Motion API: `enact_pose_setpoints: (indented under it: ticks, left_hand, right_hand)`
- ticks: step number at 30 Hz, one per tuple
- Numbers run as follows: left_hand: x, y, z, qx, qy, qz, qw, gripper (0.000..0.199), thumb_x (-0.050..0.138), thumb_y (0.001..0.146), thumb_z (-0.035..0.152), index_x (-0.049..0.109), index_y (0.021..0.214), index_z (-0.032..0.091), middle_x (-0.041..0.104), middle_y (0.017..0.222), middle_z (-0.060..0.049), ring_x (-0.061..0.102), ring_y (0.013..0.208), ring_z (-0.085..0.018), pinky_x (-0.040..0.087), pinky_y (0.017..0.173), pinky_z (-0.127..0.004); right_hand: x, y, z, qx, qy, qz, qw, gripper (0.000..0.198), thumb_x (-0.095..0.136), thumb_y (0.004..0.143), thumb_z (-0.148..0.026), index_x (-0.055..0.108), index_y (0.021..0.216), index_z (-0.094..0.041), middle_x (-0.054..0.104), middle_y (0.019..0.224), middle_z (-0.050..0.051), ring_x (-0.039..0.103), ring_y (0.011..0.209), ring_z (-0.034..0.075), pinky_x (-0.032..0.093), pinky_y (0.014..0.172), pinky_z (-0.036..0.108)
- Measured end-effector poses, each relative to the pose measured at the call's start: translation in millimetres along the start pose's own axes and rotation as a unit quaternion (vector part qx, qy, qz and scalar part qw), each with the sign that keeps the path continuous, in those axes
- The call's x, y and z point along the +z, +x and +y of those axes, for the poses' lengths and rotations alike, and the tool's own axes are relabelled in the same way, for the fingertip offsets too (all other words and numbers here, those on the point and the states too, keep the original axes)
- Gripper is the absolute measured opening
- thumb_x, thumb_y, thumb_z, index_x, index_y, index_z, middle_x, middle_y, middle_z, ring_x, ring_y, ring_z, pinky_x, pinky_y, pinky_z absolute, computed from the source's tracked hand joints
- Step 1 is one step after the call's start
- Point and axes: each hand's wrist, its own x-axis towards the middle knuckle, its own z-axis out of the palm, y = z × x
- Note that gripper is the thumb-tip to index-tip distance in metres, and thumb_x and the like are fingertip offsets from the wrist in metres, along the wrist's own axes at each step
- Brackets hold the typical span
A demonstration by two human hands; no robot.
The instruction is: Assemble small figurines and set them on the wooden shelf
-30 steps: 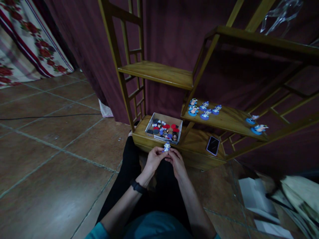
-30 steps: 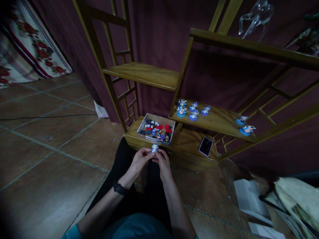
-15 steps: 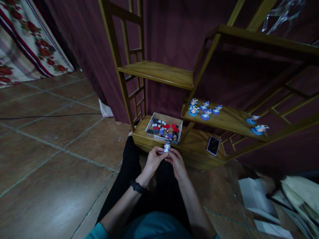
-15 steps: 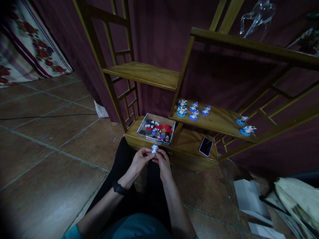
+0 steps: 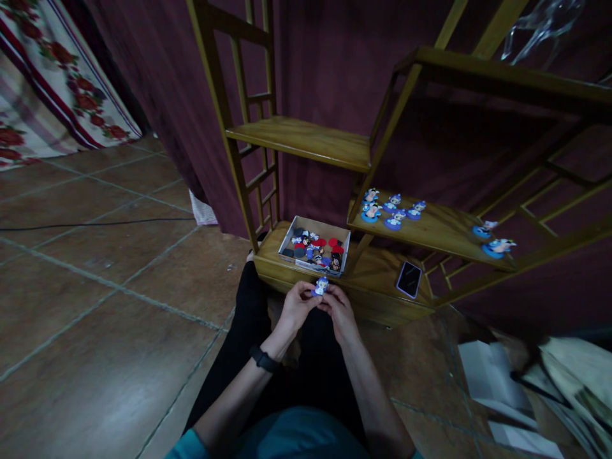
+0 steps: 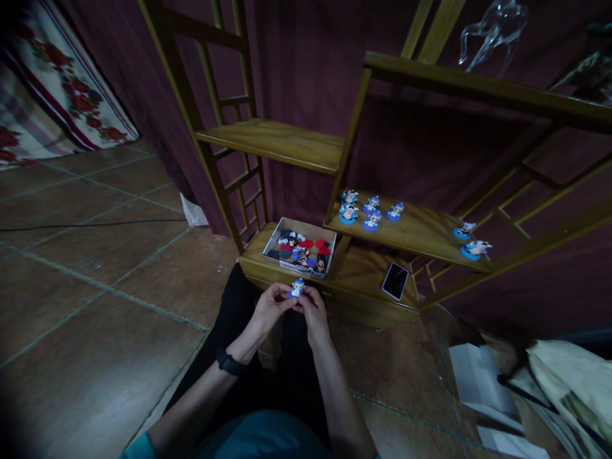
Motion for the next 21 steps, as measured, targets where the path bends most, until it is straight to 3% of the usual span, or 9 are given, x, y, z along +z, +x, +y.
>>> enact_pose_setpoints:
  ticks: [13, 21]
  left_hand:
    - [2.9, -1.0, 1.0, 0.026, 0.040, -0.013, 0.999, 0.029, 0.072, 0.056, 0.021, 0.057, 0.081, 0.017, 0.062, 0.074, 0.000, 0.057, 0.067, -0.013, 0.046, 0.061, -0.025]
    - [1.9, 0.9, 1.2, 0.024, 0.055, -0.022, 0.998, 0.028, 0.071, 0.061, 0.023, 0.061, 0.086, 0.016, 0.064, 0.080, -0.002, 0.058, 0.073, -0.014, 0.046, 0.070, -0.027]
  right_hand:
    - [1.0, -0.8, -2.1, 0.001, -0.003, 0.008, 1.000, 0.023, 0.066, 0.065, -0.036, 0.063, 0.084, -0.023, 0.066, 0.088, 0.000, 0.061, 0.082, 0.017, 0.049, 0.069, 0.028]
    - [-3.6, 1.4, -1.4, -0.002, -0.015, 0.015, 1.000, 0.023, 0.066, 0.066, -0.035, 0.062, 0.085, -0.023, 0.065, 0.090, 0.000, 0.060, 0.083, 0.016, 0.048, 0.069, 0.026]
